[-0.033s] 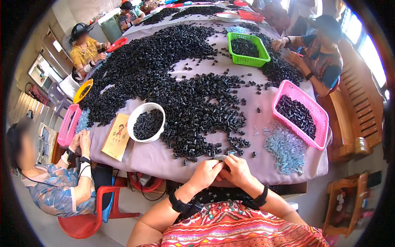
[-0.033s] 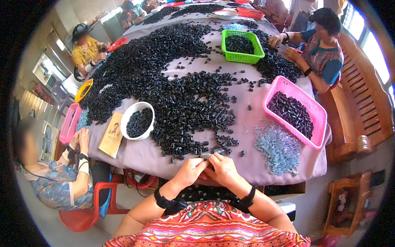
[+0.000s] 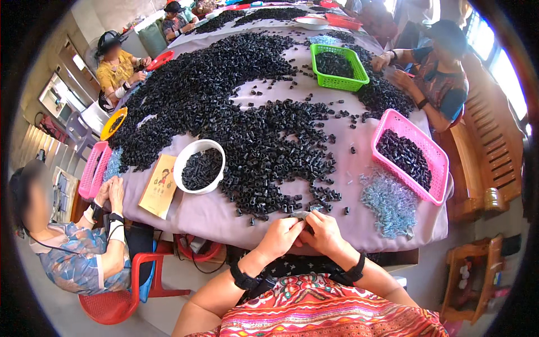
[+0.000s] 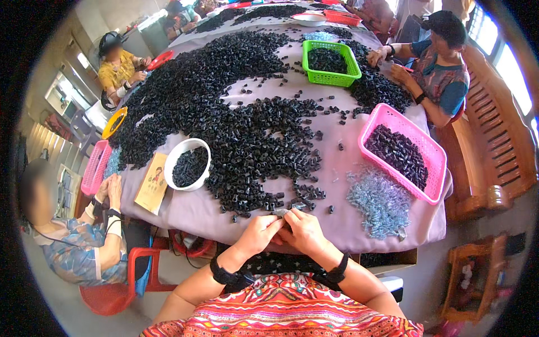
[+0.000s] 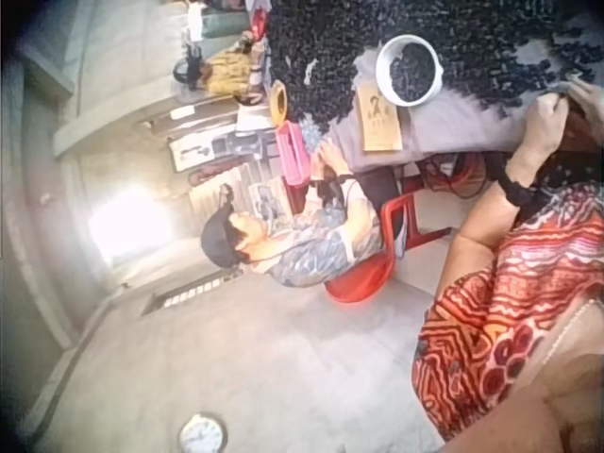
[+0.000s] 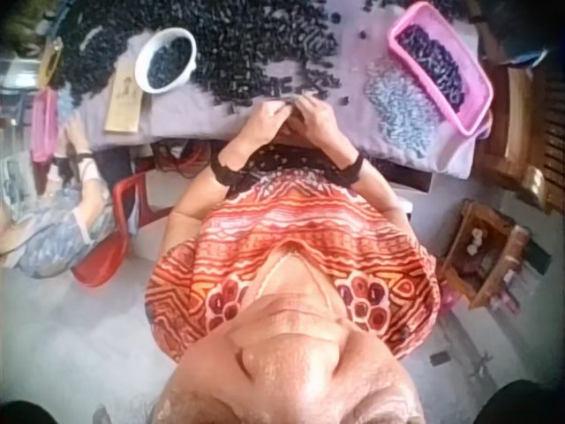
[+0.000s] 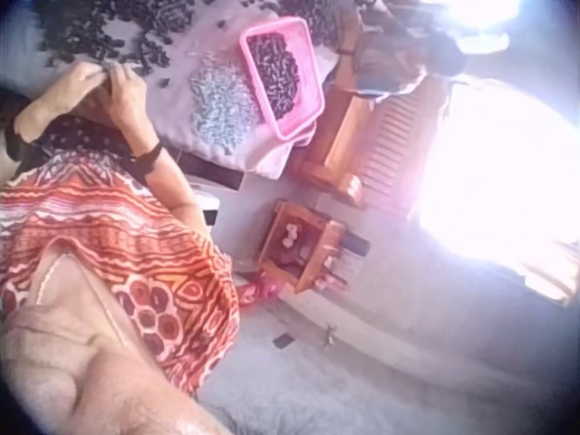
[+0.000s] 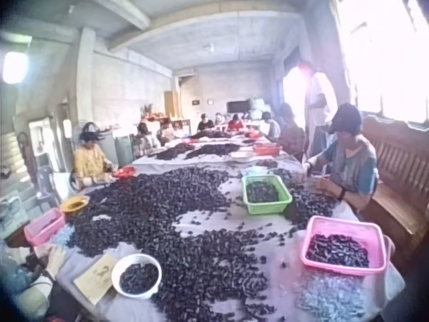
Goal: Sorting and inspecting small black plastic components at a work table with several other workers.
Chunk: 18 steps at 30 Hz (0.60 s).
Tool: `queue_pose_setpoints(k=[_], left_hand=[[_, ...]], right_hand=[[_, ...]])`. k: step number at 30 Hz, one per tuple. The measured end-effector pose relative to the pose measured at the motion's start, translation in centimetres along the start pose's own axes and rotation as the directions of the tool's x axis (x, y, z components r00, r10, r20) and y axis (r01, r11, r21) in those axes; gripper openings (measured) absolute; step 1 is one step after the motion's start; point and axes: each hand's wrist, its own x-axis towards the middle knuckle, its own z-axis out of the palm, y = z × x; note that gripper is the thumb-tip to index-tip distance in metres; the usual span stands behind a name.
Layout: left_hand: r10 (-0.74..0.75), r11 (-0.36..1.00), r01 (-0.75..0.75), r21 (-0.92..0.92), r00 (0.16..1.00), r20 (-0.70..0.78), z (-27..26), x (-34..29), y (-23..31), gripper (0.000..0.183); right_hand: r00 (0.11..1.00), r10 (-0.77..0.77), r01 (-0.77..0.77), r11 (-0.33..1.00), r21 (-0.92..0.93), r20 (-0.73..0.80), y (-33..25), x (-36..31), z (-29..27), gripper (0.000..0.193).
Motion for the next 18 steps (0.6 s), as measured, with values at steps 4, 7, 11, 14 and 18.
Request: queue_pose_setpoints(k=[4,7,11,14,18], left_hand=[[0.013,1.0,-0.013,-0.025,1.0,-0.026,0.1,-0.1,0.2,0.031],[0.013,1.0,-0.013,-0.002,1.0,-0.008,0.0,-0.2,0.3,0.03],[-0.009,0.998,0.011,-0.054,1.0,0.02,0.0,0.2,-0.2,0.03],[-0.026,0.998,0.03,-0.051,0.997,0.068,-0.1,0.1,0.2,0.028],[-0.022,0.998,0.023,-0.066,1.0,0.017,0.2,-0.3,0.4,0.028]], right_hand=[[1.0,-0.021,0.021,1.0,0.001,-0.017,0.2,-0.1,0.1,0.028],[1.0,-0.017,0.017,1.0,-0.006,-0.014,0.2,-0.1,0.3,0.029],[0.999,0.037,-0.036,0.999,-0.024,0.004,-0.2,-0.1,-0.2,0.03],[1.0,0.024,-0.024,1.0,-0.009,0.017,-0.2,0.0,-0.6,0.035],[0.999,0.011,-0.01,0.999,0.035,-0.03,-0.8,0.5,-0.8,0.033]])
